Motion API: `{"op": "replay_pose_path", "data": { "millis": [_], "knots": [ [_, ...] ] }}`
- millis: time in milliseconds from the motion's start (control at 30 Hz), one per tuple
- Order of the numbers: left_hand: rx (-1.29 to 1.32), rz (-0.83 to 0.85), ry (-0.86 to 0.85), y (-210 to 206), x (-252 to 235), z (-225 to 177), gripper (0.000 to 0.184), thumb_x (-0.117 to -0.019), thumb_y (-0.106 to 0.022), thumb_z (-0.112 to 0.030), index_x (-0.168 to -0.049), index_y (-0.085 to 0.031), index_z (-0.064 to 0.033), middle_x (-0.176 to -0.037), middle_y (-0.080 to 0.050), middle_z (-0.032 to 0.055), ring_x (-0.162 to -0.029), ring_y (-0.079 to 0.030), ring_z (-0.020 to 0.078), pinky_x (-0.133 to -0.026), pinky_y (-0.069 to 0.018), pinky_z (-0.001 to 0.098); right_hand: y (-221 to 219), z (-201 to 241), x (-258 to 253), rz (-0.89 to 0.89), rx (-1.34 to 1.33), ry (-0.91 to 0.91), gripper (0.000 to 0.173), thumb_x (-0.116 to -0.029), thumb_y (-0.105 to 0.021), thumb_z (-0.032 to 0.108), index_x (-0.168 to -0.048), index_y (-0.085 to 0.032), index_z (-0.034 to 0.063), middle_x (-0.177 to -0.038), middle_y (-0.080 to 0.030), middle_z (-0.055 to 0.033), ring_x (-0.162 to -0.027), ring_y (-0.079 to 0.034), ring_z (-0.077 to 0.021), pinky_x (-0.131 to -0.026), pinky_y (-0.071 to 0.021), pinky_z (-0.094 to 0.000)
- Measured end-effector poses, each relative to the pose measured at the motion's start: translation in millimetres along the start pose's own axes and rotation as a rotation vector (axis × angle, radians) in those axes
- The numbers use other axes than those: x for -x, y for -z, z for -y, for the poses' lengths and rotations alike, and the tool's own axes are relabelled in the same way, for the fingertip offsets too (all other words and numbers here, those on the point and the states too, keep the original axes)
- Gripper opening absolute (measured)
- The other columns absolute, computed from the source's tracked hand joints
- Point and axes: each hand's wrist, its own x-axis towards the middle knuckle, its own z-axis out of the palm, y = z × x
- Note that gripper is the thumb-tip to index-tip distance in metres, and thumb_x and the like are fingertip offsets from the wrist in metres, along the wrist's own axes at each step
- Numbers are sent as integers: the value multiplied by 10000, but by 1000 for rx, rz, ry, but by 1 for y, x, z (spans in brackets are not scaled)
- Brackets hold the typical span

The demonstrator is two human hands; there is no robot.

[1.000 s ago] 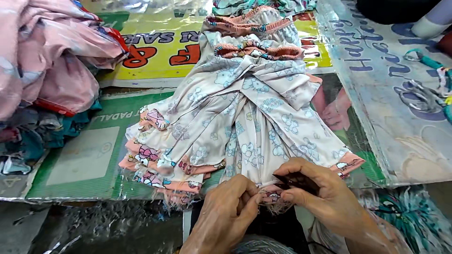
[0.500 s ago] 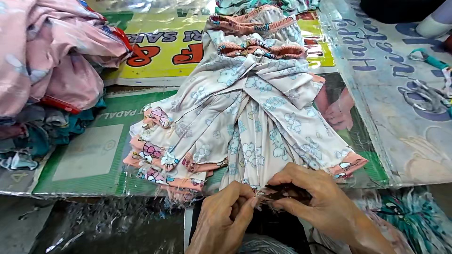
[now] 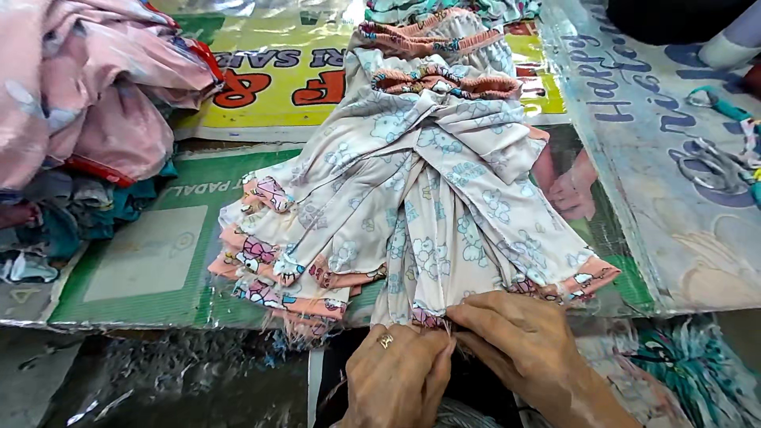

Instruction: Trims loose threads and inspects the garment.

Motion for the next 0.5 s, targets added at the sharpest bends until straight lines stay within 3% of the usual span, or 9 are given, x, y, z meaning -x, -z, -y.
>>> {"op": "replay_pose_path", "data": {
  "millis": [367,500],
  "knots": [
    [52,37,-25,-4,3,-4,132,-1007,-611,-206,-927,-665,-116,-799,-686,-2,-746,-630,73,-692,-474,190,-2,-1,0,10,44,27,161,-1039,-592,196,-1104,-733,154,-930,-741,-45,-760,-680,-130,-610,-508,-251],
    [291,326,-28,22,3,1,257,-1055,-560,-277,-927,-699,-104,-748,-662,18,-700,-609,115,-690,-470,251,19,1,0,151,-56,-29,203,-1030,-623,305,-1123,-713,149,-947,-714,-40,-804,-679,-116,-638,-532,-240]
  ]
}}
